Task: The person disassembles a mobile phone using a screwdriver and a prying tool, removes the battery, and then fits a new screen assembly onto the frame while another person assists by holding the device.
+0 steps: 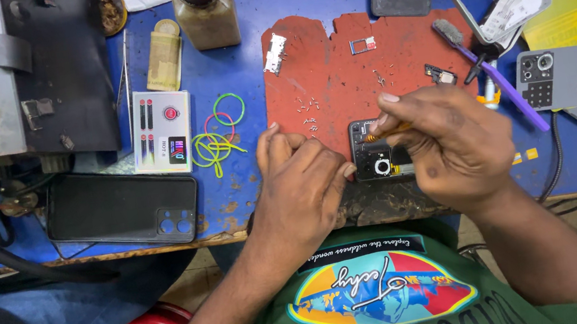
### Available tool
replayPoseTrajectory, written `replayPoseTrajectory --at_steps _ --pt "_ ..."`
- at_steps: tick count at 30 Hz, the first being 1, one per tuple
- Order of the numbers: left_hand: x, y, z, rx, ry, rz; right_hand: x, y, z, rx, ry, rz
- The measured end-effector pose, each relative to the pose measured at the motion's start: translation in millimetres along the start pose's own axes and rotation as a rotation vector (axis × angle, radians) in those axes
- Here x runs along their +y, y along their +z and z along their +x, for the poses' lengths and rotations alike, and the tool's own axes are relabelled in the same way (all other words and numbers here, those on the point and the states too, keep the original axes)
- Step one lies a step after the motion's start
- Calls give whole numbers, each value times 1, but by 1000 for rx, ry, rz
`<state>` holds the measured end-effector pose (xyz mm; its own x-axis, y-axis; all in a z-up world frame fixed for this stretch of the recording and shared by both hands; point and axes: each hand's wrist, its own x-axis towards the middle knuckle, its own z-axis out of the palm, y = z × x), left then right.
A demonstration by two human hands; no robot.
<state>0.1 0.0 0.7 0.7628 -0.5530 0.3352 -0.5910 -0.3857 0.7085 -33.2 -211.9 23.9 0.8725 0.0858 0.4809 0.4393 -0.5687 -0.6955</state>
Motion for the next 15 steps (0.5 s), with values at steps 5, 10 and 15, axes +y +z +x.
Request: replayPoseTrajectory --at_steps 5,10,15 --pt "0 0 0 -8 -2 3 3 1 1 1 -19 -12" --pt "-1 1 0 -10 -2 3 2 1 2 -15 -25 12" --pt "-1 0 1 -11 -3 -3 0 2 6 -58 -97 29"
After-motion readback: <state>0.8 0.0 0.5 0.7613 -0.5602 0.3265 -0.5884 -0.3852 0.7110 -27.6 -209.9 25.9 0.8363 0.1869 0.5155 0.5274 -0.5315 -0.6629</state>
